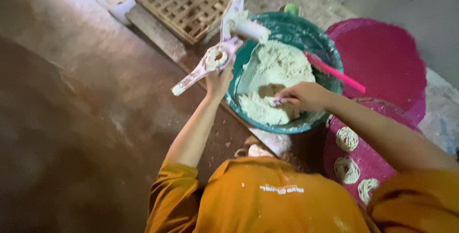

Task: The person uses a manual noodle press to extrude dough into spiral shapes onto a pink tray. They repeatedly load dough into the press, squeeze it, and arrange the formed noodles. The tray is then placed into a steamer pot and covered.

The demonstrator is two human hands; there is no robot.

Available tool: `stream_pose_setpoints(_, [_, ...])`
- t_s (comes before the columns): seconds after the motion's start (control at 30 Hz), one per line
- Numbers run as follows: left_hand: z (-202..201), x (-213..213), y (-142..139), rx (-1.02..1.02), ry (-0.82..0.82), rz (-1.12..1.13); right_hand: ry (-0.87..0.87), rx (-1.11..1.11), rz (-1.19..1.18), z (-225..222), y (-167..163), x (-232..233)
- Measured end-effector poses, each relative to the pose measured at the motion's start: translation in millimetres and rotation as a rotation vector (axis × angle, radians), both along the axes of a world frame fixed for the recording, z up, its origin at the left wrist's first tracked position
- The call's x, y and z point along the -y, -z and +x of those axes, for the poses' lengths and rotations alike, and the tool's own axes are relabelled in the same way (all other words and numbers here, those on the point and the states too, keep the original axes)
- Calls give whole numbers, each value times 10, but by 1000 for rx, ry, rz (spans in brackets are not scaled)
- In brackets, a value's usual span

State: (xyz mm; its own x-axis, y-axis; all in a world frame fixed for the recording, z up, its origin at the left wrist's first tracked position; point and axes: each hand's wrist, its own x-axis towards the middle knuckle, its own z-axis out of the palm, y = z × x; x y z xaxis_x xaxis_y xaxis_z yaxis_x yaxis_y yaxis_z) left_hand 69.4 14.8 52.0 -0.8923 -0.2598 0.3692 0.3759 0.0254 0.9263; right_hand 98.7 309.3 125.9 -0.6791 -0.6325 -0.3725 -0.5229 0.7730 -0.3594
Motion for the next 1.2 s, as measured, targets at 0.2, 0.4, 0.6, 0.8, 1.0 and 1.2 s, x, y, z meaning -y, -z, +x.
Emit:
stream_pose_setpoints(0.2, [203,-234,-422,-198,-32,-492,200,197,-515,171,-753,-759])
stream_pose_setpoints(0.4, [544,-677,-790,-403,221,-666,183,-5,-238,352,-1396,-742])
stream_pose_setpoints(0.6, [644,-1094,-619,-293,350,-759,-128,-757,329,788,-1366,-213])
stream_pose_setpoints(0.8, [728,-1055,-385,-89,364,-878,-228,-750,291,1065,-1557,-423])
stream_pose_setpoints(1.0, [641,-966,-661,-90,354,-786,-132,-822,273,952,-1684,-451])
stream_pose_setpoints(1.2, [721,-1229,-775,-423,217,-1010,-325,-809,320,931,-1376,-178])
